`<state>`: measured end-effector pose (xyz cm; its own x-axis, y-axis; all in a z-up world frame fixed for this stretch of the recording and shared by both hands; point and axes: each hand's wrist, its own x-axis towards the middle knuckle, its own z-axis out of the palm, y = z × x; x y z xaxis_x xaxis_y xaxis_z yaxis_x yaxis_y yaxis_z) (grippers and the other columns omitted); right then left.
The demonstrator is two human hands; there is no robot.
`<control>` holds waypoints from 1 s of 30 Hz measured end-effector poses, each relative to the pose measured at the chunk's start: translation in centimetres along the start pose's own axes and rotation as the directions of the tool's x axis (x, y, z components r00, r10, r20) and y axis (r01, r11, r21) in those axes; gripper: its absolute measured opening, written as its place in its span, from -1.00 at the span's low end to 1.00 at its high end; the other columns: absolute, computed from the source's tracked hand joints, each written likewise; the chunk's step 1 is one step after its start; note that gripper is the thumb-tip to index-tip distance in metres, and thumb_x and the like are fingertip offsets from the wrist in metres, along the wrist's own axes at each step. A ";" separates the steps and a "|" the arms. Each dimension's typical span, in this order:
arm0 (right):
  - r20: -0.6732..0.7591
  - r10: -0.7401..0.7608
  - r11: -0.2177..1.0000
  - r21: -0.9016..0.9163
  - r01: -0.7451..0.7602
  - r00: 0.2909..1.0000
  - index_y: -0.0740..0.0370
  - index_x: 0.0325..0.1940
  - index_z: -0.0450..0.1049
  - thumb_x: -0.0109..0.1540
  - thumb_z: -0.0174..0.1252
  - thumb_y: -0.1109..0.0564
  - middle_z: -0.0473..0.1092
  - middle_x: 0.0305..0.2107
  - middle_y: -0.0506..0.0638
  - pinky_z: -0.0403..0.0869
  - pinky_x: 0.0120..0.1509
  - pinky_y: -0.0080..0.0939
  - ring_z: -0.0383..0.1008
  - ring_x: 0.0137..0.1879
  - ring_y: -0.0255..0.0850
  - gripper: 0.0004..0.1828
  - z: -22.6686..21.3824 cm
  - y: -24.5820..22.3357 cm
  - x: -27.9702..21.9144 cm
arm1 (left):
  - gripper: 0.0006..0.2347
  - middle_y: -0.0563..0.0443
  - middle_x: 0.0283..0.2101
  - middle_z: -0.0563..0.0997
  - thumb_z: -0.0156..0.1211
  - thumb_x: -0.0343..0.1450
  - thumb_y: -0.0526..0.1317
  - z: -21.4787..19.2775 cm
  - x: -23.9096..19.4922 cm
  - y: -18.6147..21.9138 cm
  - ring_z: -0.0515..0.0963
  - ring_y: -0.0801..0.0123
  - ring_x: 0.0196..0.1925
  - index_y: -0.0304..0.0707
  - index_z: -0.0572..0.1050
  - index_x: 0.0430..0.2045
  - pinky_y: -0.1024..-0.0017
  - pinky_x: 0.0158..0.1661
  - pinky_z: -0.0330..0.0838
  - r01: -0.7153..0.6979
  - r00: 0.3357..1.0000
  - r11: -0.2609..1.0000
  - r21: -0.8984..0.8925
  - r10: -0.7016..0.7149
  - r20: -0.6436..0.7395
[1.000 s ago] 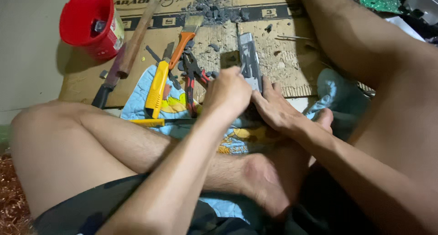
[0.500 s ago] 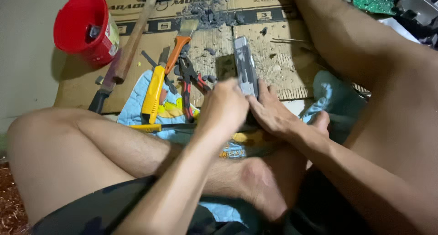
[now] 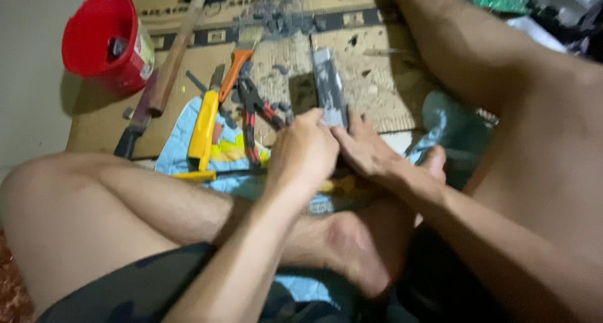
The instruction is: The person sits on the floor and uses pliers to pry open the casing of a small electronic device. They remove the outer shell to reveal the internal circuit board and components, then continue to manipulate the device with their hands.
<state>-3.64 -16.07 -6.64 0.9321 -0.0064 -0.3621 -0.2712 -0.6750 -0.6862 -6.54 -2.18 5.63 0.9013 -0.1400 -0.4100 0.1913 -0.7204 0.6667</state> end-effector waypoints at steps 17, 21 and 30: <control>0.017 0.054 0.997 -0.051 -0.053 0.998 0.02 0.46 -0.03 0.16 -0.16 -0.43 0.10 0.13 0.28 0.33 0.32 0.39 0.31 0.25 0.43 -0.12 -0.4 -0.9 -1.2 | -0.61 -0.30 0.10 0.58 -0.25 0.48 -0.17 -0.1 4.0 -2.8 0.48 -0.19 0.26 -0.10 0.51 0.13 -0.12 0.22 0.35 -0.051 0.999 0.998 0.041 0.051 -0.006; 0.032 0.067 0.998 -0.020 -0.066 0.997 0.07 0.56 -0.14 0.16 -0.17 -0.43 0.11 0.14 0.31 0.29 0.36 0.40 0.28 0.30 0.42 -0.01 -0.7 -2.1 -2.1 | -0.58 -0.36 0.04 0.60 -0.25 0.48 -0.16 -1.4 0.5 -1.6 0.51 -0.24 0.22 -0.10 0.49 0.18 -0.09 0.17 0.39 0.013 0.999 1.000 -0.028 -0.012 0.038; 0.041 0.080 0.995 -0.068 -0.077 0.996 0.07 0.50 -0.04 0.18 -0.22 -0.43 0.10 0.18 0.31 0.27 0.40 0.35 0.22 0.35 0.37 -0.09 -0.6 -1.1 -0.9 | -0.59 -0.44 0.06 0.59 -0.28 0.48 -0.21 -0.8 2.0 -1.9 0.49 -0.29 0.23 -0.16 0.51 0.15 -0.12 0.19 0.37 -0.039 0.999 0.999 0.031 0.038 0.009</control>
<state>-4.01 -15.76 -5.21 0.8970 -0.0303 -0.4411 -0.3251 -0.7214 -0.6115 -4.79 -0.56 4.06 0.9043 -0.1740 -0.3899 0.1442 -0.7351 0.6624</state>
